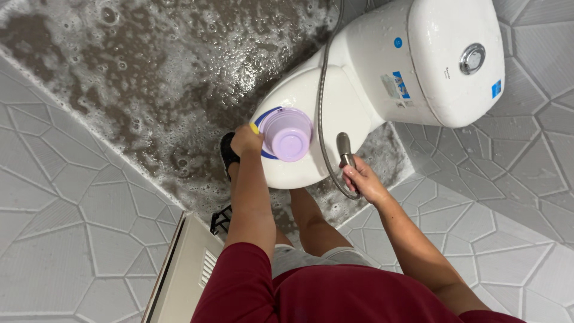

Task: The person rinses a bucket and sponge, then uses a handheld bidet sprayer to wash the toilet and floor. They systematically spray the toilet bowl, seat, and surrounding floor area to remove soap suds and dirt.

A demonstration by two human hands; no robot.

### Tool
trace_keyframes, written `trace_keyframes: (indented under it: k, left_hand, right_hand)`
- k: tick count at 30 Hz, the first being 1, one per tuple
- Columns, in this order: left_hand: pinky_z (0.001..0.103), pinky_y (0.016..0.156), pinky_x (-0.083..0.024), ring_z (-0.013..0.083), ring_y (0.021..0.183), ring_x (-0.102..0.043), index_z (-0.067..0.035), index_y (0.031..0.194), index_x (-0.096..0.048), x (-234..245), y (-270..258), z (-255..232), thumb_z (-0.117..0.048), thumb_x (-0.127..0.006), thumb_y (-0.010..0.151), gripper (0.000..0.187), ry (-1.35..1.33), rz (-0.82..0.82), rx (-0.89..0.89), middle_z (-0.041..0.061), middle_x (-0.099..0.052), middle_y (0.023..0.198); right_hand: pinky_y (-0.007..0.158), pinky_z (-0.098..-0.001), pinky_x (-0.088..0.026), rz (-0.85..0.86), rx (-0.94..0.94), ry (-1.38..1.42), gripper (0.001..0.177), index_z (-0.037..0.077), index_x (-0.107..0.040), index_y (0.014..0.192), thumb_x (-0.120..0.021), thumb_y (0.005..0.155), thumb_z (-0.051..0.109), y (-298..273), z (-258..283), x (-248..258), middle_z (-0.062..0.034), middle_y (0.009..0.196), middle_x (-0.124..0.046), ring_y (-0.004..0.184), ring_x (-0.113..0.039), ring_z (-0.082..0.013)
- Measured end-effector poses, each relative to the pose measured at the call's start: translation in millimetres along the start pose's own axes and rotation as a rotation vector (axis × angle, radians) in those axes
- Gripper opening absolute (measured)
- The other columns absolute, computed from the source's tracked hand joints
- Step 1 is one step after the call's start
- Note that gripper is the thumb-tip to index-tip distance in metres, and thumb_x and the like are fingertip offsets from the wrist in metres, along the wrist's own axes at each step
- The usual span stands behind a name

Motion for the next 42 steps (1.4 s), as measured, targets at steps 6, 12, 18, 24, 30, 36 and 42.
trace_keyframes:
  k: [6,12,18,24,30,36,42]
  left_hand:
    - [0.042,0.085,-0.056,0.0297,0.105,-0.069,-0.020,0.115,-0.073,-6,7,39,-0.033,-0.083,0.073,0.044,-0.184,0.018,0.086,0.007,-0.073,0.115]
    - [0.046,0.079,-0.057,0.0353,0.096,-0.070,-0.020,0.109,-0.075,45,-14,5,-0.033,-0.081,0.074,0.038,-0.237,-0.122,-0.212,0.013,-0.074,0.103]
    - [0.045,0.069,-0.053,0.0300,0.077,-0.068,-0.013,0.096,-0.072,64,-142,-56,-0.013,-0.070,0.073,0.023,-0.003,-0.499,-0.979,0.010,-0.070,0.094]
    - [0.043,0.069,-0.055,0.0299,0.074,-0.068,-0.020,0.133,-0.063,14,-183,-45,-0.013,-0.071,0.082,0.053,0.029,-0.254,-1.021,0.012,-0.066,0.101]
    - [0.047,0.072,-0.057,0.0369,0.078,-0.069,-0.016,0.144,-0.047,-3,-175,-52,-0.015,-0.078,0.073,0.078,-0.099,-0.147,-0.907,0.019,-0.066,0.112]
    - [0.051,0.078,-0.055,0.0433,0.090,-0.069,-0.007,0.138,-0.042,-26,-179,-57,-0.017,-0.080,0.073,0.075,-0.268,-0.006,-0.678,0.023,-0.069,0.105]
    - [0.050,0.082,-0.054,0.0440,0.095,-0.067,-0.007,0.138,-0.041,-45,-164,-37,-0.014,-0.077,0.074,0.074,-0.308,0.007,-0.691,0.025,-0.069,0.108]
  right_hand:
    - [0.048,-0.0227,-0.039,-0.050,0.037,0.175,0.029,0.006,-0.055,0.109,-0.053,0.105,0.034,3,1,-2,0.0013,0.067,-0.051,0.052,-0.047,-0.0070]
    - [0.048,-0.0237,-0.038,-0.132,0.100,0.245,0.030,0.005,-0.055,0.111,-0.053,0.106,0.034,6,11,0,-0.0009,0.068,-0.053,0.052,-0.047,-0.0090]
    - [0.050,-0.0255,-0.041,-0.219,0.176,0.311,0.026,0.006,-0.052,0.110,-0.053,0.106,0.031,-4,28,5,-0.0018,0.069,-0.053,0.052,-0.048,-0.0111]
    - [0.049,-0.0254,-0.039,-0.239,0.152,0.284,0.022,0.008,-0.054,0.107,-0.055,0.105,0.030,-3,6,2,-0.0017,0.069,-0.053,0.052,-0.047,-0.0104]
    - [0.049,-0.0259,-0.041,-0.246,0.062,0.215,0.023,0.007,-0.052,0.104,-0.059,0.104,0.029,-5,-12,-5,-0.0007,0.069,-0.054,0.053,-0.050,-0.0102]
    - [0.051,-0.0247,-0.041,-0.221,0.101,0.231,0.021,0.008,-0.054,0.108,-0.058,0.103,0.029,-11,-7,4,0.0001,0.070,-0.055,0.054,-0.050,-0.0094]
    - [0.050,-0.0247,-0.042,-0.262,0.112,0.239,0.023,0.008,-0.054,0.109,-0.056,0.105,0.031,-12,-14,24,-0.0005,0.070,-0.054,0.054,-0.049,-0.0096]
Point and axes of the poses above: each hand's wrist, its own y-axis towards the middle knuckle, its own x-axis out of the back of the hand, z = x × y, the point moved 8 cm from there along y, towards the middle knuckle
